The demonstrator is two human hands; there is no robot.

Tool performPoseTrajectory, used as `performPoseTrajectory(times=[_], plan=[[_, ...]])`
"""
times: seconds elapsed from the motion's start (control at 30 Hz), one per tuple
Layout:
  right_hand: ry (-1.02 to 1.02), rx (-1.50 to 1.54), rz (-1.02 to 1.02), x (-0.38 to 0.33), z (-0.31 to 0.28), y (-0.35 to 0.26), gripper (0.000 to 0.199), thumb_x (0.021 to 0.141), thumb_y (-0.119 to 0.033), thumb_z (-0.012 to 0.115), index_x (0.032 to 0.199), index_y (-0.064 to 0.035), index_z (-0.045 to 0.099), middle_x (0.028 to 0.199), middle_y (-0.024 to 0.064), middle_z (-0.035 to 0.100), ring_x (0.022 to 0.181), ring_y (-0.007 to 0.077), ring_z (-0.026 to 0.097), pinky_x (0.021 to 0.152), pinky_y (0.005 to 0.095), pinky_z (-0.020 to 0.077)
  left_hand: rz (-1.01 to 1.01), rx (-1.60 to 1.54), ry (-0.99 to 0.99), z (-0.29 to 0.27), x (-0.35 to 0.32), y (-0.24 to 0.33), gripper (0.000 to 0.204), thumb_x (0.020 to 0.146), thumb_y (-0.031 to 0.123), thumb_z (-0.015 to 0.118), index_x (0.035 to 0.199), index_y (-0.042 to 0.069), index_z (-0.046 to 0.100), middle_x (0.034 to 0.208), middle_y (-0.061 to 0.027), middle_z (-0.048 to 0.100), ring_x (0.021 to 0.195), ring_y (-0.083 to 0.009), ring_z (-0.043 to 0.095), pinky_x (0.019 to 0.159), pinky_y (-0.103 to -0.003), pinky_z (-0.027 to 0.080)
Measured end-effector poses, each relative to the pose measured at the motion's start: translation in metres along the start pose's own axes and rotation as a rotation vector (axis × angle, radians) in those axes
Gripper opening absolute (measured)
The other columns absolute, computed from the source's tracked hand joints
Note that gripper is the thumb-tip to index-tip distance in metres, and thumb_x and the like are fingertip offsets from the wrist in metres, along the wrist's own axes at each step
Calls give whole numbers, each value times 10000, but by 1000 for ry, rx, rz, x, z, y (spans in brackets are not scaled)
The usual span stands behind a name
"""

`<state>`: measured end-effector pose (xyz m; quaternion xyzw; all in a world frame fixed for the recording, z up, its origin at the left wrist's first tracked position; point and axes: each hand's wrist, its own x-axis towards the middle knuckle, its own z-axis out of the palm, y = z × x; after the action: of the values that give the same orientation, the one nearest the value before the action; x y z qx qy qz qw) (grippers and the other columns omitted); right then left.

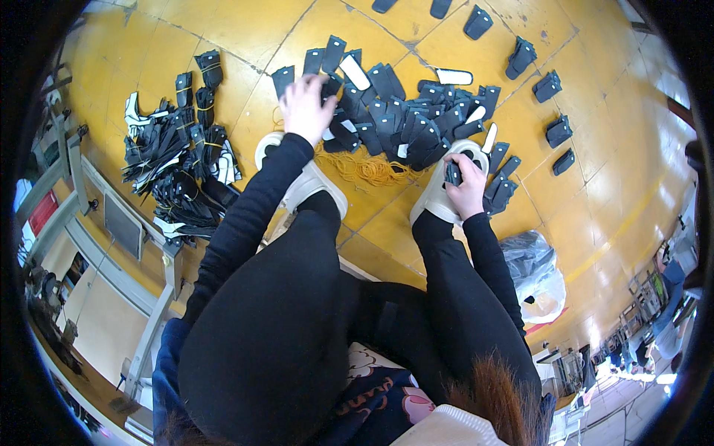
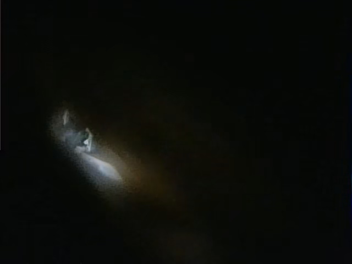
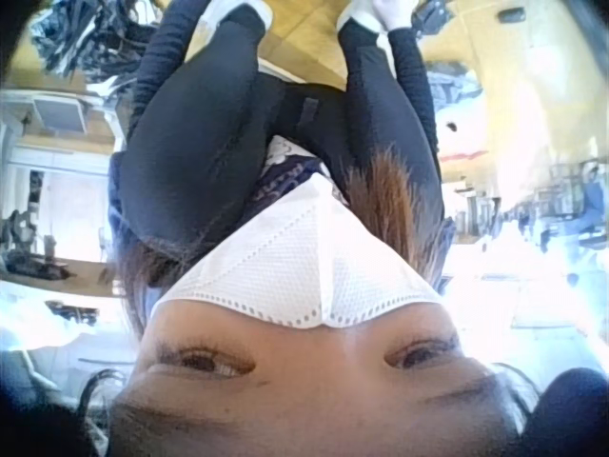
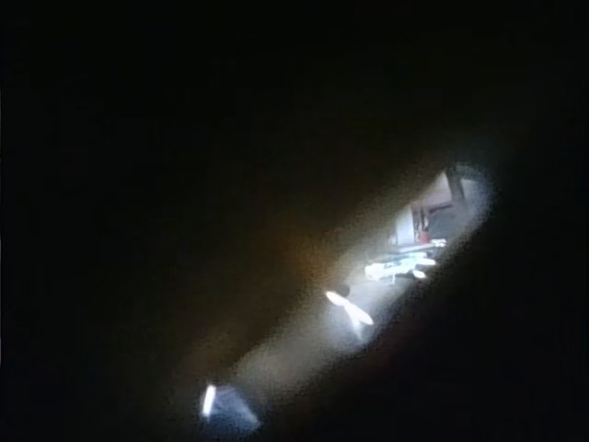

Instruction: The person sits on the floor and sorts small black rectangular parts by picking them up, inspecting them, and placing them into separate piles. The person handles the parts one by one, occasionally turning them over before stacking them.

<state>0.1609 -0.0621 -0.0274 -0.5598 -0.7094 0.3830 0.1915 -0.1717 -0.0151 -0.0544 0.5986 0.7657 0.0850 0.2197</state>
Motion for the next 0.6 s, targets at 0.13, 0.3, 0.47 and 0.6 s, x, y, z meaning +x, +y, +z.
performPoseTrajectory(times=[0.13,0.3,0.47,0.6], plan=[[-3,4,26,0,1,-1,432,539,52,631,951,-70,594,887,99,637,840,306,634,754,346,493,-226,80,108,-17,26,-56,510,716,386,703,1186,220,595,1362,-129,438,1274,-359,344,1043,-538,230],[15,23,23,-1,1,0,429,541,68,614,945,-72,592,881,96,635,834,302,633,749,346,492,-296,169,75,-36,30,-70,419,766,381,684,1140,203,622,1250,-126,533,1190,-328,445,963,-491,337],[-5,5,11,1,1,0,446,529,66,623,953,-68,589,891,98,637,847,302,635,755,345,493,34,-347,-108,-8,16,-44,269,774,217,688,976,42,654,819,-111,649,810,-274,633,739,-350,495],[-15,-5,19,0,-2,-2,447,528,68,622,953,-67,587,895,98,638,853,303,635,757,343,493,74,-237,-198,12,0,10,359,720,221,747,1014,91,587,925,-76,628,909,-256,609,786,-374,488]])
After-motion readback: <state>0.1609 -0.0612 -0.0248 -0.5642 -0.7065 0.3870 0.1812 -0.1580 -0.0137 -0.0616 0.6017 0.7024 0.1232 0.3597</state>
